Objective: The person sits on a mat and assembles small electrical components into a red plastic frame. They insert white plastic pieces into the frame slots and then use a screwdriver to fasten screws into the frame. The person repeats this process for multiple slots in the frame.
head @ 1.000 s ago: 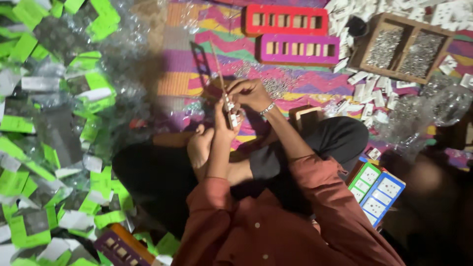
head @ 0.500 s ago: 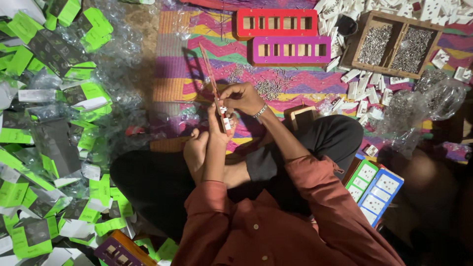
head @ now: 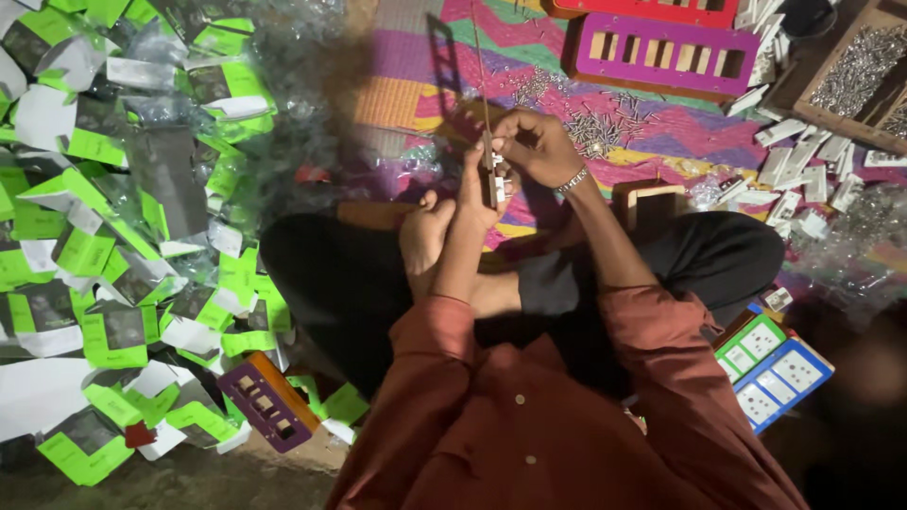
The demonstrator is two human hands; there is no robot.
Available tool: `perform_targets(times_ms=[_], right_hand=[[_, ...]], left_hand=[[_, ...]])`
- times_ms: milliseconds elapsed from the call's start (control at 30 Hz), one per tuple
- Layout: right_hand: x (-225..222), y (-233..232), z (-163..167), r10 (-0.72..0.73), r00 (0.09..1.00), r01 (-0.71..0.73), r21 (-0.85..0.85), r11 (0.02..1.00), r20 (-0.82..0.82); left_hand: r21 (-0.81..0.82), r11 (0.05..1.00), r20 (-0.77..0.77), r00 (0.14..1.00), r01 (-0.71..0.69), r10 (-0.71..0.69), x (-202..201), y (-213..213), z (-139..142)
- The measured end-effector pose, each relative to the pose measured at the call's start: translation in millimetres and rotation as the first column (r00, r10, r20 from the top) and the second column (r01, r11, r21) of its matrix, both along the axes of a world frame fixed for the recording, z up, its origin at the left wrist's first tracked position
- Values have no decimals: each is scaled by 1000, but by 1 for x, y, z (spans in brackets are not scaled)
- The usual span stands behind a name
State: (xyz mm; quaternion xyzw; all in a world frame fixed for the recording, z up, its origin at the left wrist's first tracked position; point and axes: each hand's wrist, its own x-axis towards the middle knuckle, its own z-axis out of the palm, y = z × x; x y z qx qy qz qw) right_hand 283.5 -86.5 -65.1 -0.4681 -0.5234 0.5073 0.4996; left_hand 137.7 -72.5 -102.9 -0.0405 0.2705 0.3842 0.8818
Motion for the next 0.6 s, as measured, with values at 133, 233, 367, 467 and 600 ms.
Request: perform_targets(times_ms=[133, 233, 367, 467, 600], right_hand=[[0, -1, 12, 3, 998, -8, -97, 995, -59], [0, -1, 20, 4, 995, -22, -172, 985, -105], [-1, 0, 25, 13, 996, -23, -121, 992, -83], [0, 1, 22, 6, 998, -13, -99, 995, -66], [0, 0, 16, -36, 998, 32, -69, 997, -46]], left_hand=[[5, 1000, 6, 1000, 8, -8, 1, 1, 7], [-59, 997, 10, 998, -54, 55, 1, 0, 7], [4, 1000, 14, 1000, -3, 3, 0, 1, 3], [-20, 1000, -22, 1000, 10, -10, 1, 2, 1], [58, 998, -10, 999, 31, -31, 1, 1, -1]])
